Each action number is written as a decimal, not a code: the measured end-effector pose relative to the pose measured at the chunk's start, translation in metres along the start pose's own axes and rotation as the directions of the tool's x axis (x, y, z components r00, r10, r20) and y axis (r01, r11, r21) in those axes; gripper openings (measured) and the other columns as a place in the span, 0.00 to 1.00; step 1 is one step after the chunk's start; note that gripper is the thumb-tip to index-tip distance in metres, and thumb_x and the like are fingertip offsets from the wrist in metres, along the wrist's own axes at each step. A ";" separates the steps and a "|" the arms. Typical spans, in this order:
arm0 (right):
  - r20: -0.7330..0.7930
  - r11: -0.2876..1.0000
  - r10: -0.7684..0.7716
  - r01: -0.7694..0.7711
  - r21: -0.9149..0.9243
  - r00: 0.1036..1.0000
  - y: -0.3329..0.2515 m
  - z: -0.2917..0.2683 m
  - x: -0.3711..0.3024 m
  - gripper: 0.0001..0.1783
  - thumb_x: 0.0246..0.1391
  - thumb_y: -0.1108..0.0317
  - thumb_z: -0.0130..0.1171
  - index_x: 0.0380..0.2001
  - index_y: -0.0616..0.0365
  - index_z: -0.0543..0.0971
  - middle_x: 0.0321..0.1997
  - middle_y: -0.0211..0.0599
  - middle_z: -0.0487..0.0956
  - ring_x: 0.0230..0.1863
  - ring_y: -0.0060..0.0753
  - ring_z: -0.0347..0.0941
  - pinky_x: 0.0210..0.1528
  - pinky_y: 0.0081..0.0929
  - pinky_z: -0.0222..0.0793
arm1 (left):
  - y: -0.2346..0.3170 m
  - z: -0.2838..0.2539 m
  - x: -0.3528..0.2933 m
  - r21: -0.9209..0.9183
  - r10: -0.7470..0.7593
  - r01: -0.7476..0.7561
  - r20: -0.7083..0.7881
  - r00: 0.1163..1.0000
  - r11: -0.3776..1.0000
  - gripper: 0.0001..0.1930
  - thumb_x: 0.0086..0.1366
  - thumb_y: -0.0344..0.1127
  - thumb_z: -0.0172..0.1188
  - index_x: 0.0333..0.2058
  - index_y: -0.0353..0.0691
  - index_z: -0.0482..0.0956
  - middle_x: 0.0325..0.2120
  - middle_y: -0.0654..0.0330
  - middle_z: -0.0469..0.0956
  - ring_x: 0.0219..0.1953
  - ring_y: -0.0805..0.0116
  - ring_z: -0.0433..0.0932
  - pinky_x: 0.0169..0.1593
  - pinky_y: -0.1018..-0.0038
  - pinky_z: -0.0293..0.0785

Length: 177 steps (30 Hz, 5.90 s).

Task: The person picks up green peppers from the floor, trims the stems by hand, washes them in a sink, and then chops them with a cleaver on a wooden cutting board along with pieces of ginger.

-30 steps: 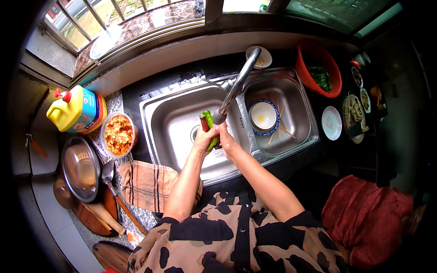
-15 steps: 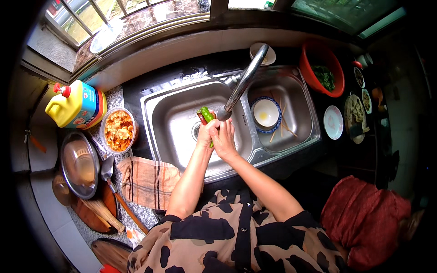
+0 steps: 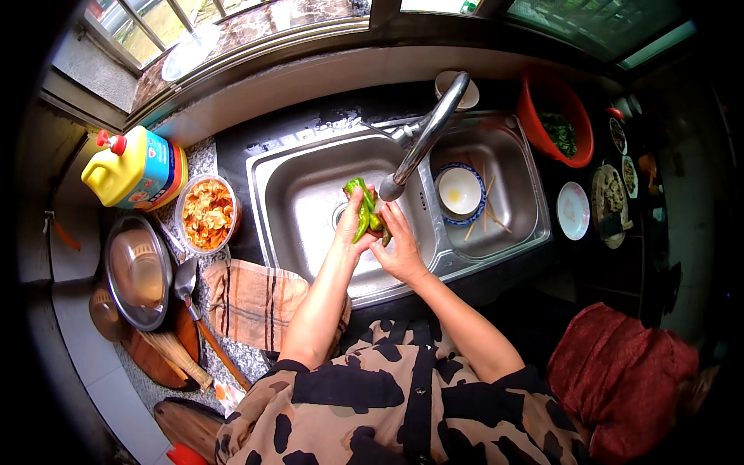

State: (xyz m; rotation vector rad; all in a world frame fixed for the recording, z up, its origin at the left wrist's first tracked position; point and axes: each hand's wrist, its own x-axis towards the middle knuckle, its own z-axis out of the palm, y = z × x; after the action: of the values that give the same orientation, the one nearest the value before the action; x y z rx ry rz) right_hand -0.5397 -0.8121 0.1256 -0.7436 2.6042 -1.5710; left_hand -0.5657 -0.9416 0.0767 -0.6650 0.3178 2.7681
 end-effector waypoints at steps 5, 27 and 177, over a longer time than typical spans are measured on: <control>-0.017 1.000 0.002 -0.003 -0.026 1.000 -0.008 -0.013 0.006 0.42 0.37 0.71 0.56 0.61 0.59 0.57 0.66 0.50 0.53 0.65 0.50 0.52 0.63 0.37 0.48 | 0.002 -0.004 -0.002 -0.094 -0.053 0.063 0.098 0.994 0.994 0.16 0.55 0.46 0.64 0.40 0.47 0.75 0.37 0.65 0.74 0.41 0.66 0.74 0.46 0.63 0.72; 0.205 0.917 0.367 -0.390 0.081 0.907 0.059 0.017 0.194 0.35 0.45 0.65 0.50 0.58 0.68 0.58 0.59 0.56 0.62 0.61 0.45 0.58 0.62 0.28 0.53 | 0.048 -0.051 -0.105 -0.064 0.114 -0.110 0.056 0.992 0.992 0.22 0.51 0.37 0.63 0.47 0.52 0.70 0.41 0.58 0.71 0.42 0.62 0.73 0.42 0.59 0.72; 0.524 0.940 0.156 -0.288 0.181 0.837 0.425 -0.935 -0.139 0.16 0.53 0.67 0.55 0.43 0.63 0.71 0.20 0.34 0.74 0.17 0.22 0.68 0.22 0.22 0.67 | -0.746 0.371 0.302 0.594 0.672 0.370 0.435 0.599 -0.714 0.16 0.44 0.36 0.66 0.34 0.45 0.76 0.30 0.61 0.72 0.37 0.61 0.70 0.42 0.67 0.67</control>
State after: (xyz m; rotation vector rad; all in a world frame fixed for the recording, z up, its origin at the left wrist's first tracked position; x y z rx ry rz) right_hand -0.8134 0.1845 0.2015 -0.6816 1.9883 -1.3735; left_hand -0.7410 -0.0755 0.1482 -0.6306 3.3054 0.3394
